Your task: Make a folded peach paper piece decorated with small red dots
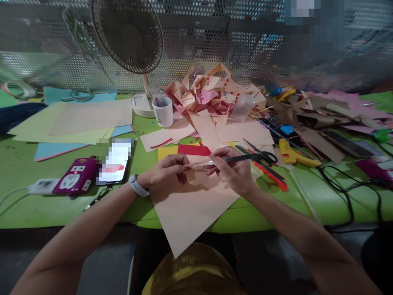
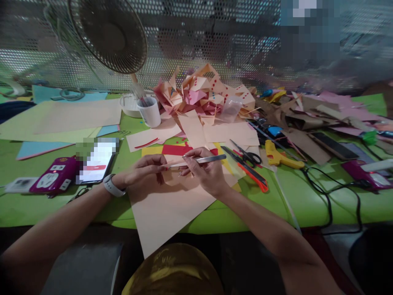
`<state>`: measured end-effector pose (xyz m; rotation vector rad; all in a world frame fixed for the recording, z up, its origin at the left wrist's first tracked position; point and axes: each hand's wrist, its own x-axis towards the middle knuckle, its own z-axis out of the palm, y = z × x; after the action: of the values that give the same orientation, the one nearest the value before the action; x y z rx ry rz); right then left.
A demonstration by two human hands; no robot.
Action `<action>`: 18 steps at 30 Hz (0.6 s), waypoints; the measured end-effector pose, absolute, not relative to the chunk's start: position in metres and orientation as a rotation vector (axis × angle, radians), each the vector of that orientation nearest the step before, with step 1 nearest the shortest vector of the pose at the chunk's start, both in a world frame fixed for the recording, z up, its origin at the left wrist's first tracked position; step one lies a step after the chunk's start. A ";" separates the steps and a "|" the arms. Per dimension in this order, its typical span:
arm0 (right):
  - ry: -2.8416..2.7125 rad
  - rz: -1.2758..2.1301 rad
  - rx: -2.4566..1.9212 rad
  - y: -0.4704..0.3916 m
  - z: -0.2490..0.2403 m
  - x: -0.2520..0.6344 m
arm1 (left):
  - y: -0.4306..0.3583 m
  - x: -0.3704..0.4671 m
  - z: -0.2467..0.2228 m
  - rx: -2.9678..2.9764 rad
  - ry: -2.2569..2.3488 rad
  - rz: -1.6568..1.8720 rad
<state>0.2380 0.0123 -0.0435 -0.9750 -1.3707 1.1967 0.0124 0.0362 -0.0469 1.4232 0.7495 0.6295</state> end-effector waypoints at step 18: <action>-1.375 1.170 -0.974 0.013 -0.039 0.238 | 0.038 0.011 -0.050 1.431 0.739 0.609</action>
<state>0.2381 0.0125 -0.0395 -0.9736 -1.3748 1.1701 0.0110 0.0378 -0.0500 1.4306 0.7394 0.6088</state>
